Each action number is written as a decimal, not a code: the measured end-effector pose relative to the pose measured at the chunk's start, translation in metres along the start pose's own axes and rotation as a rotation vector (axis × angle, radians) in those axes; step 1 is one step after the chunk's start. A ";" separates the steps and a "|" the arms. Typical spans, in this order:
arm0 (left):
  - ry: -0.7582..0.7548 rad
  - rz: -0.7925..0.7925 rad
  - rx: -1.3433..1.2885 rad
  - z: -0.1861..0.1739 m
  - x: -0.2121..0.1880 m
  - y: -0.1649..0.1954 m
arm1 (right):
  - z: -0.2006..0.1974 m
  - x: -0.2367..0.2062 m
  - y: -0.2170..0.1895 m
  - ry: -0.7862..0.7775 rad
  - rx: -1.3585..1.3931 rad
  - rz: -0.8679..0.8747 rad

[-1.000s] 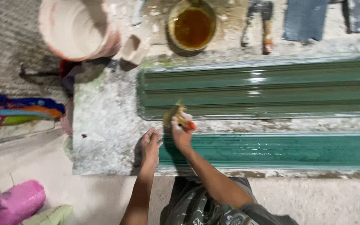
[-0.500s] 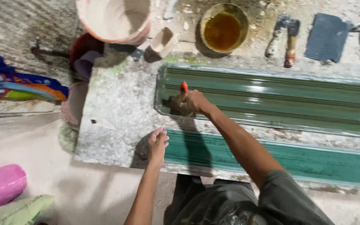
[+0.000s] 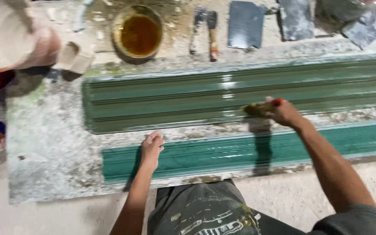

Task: The person uses a wide brush to spread a liquid from a bowl over green corrugated mold panels on a workbench, coating their surfaces. They then scrub the inside of a terracotta-colored plastic bowl with a smaller brush, dip the brush back into the liquid, and resume brushing a mold panel.

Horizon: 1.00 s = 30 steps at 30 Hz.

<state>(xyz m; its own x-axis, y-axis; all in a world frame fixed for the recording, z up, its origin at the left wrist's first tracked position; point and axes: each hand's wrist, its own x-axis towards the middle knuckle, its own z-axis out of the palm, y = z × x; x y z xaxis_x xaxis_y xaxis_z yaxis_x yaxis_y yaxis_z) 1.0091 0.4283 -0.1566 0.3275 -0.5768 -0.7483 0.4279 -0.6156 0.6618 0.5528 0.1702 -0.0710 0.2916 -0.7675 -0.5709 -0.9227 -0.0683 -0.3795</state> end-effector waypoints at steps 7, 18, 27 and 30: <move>0.040 -0.049 0.029 0.056 -0.001 -0.020 | -0.091 -0.072 0.221 0.454 -0.063 0.302; 0.098 0.057 0.015 0.041 -0.017 -0.011 | 0.073 -0.001 0.017 0.705 0.054 0.216; 0.198 0.043 -0.102 -0.030 -0.036 0.019 | 0.163 0.043 -0.360 0.114 0.221 -0.545; 0.185 0.066 -0.157 -0.035 -0.035 0.018 | 0.133 0.066 -0.348 -0.031 0.021 -0.598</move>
<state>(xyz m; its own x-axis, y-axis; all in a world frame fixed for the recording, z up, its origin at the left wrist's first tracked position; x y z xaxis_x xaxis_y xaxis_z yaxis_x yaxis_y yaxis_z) 1.0345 0.4562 -0.1201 0.5018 -0.4958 -0.7087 0.5211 -0.4807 0.7053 0.9266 0.2286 -0.0735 0.7662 -0.5808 -0.2748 -0.5913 -0.4700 -0.6554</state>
